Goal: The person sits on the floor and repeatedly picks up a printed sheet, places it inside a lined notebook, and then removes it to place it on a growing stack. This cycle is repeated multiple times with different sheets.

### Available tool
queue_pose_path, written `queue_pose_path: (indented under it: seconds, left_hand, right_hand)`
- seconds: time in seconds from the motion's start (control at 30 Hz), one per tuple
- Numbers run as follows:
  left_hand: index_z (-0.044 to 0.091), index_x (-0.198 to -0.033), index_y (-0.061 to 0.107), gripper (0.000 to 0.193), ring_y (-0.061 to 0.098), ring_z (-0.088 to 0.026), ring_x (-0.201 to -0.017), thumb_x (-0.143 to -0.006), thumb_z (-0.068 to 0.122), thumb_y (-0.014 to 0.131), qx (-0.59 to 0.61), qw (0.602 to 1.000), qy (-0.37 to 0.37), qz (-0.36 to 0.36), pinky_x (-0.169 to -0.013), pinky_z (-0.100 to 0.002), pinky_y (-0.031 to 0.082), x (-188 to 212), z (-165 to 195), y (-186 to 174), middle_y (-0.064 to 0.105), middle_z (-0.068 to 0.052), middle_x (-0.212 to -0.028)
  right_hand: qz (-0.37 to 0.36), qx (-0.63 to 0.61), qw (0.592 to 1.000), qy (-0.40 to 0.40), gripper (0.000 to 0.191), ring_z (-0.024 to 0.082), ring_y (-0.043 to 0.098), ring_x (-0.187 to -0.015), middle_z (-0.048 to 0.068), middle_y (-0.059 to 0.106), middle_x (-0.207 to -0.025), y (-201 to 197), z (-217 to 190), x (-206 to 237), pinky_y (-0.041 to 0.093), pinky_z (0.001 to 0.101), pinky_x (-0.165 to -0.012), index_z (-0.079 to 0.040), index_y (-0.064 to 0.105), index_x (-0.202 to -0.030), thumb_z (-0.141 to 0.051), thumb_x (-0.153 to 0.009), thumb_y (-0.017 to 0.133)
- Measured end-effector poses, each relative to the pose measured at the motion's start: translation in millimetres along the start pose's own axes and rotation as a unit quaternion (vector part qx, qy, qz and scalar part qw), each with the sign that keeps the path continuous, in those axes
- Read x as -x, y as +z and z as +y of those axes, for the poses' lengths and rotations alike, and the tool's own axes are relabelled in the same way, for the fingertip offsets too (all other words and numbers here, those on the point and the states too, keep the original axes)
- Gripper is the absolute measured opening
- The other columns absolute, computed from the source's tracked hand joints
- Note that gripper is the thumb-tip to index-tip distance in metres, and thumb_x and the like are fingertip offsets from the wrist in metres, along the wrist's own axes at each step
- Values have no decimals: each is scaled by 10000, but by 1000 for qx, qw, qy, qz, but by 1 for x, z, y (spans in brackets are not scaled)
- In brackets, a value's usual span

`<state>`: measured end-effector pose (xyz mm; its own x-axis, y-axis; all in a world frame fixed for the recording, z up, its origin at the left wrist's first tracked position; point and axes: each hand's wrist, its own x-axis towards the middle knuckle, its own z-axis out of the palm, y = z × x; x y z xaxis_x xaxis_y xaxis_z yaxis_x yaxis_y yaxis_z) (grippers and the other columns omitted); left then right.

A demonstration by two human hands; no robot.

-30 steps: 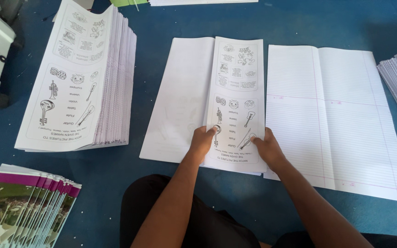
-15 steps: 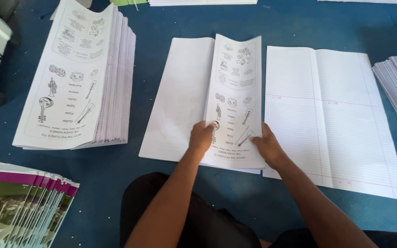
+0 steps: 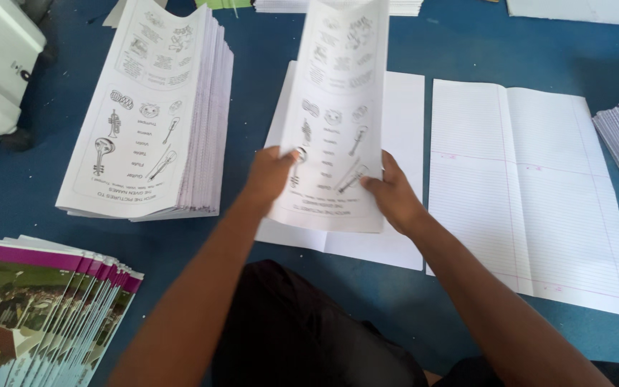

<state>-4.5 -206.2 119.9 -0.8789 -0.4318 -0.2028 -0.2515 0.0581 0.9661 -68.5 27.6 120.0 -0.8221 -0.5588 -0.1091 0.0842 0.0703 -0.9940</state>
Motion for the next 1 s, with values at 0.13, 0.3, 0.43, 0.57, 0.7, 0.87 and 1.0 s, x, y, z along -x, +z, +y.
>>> queue_pose_path:
  seconds: [0.13,0.3,0.43,0.57,0.7,0.87,1.0]
  left_hand:
    - [-51,-1110,677,311,740,-204,-787,-983,216,581,2,1000,15,13,-700,-328,588,9,26,-40,760,-167,-949]
    - [-67,-1100,684,307,712,-201,-764,-991,202,585,-29,999,5,45,-663,-339,576,21,44,-86,748,-160,-932]
    - [-58,-1129,682,280,704,-169,-802,-990,163,579,-2,997,71,42,-680,-316,584,28,50,-123,740,-131,-963]
    - [-55,-1118,685,277,718,-177,-782,-987,162,573,-12,996,55,68,-665,-318,592,32,56,-155,741,-134,-946]
    - [-59,-1112,690,281,711,-180,-766,-990,171,584,-68,991,67,99,-663,-321,578,37,62,-184,738,-143,-938]
    - [-64,-1107,694,281,711,-156,-783,-999,170,583,-59,988,85,111,-680,-309,564,42,61,-212,744,-132,-950]
    - [-49,-1124,699,282,708,-152,-811,-1002,177,582,-70,984,110,124,-701,-305,558,45,59,-226,750,-131,-978]
  right_hand:
    - [-23,10,999,-22,633,280,595,-1260,218,569,-1386,30,-11,-15,493,369,-1079,6,273,-1534,-21,-951,519]
    - [-54,-2,998,-20,646,251,570,-1281,165,546,-1415,71,-24,-28,492,364,-1075,-38,237,-1545,-49,-966,523]
    - [-78,12,996,-38,627,247,596,-1259,172,584,-1389,104,-36,-37,502,364,-1065,-45,282,-1540,-53,-966,532]
    - [-95,49,994,-37,627,239,615,-1224,166,598,-1366,131,-46,-46,518,366,-1041,-63,283,-1539,-82,-967,539]
    - [-120,61,988,-81,595,234,631,-1241,180,622,-1344,157,-53,-59,515,362,-1058,-29,319,-1513,-106,-973,557]
    - [-135,43,985,-101,611,243,614,-1247,183,605,-1351,185,-54,-73,500,364,-1059,-19,310,-1513,-106,-969,575]
    - [-152,28,983,-97,620,239,631,-1239,183,611,-1351,198,-55,-82,509,357,-1052,-16,304,-1517,-113,-969,577]
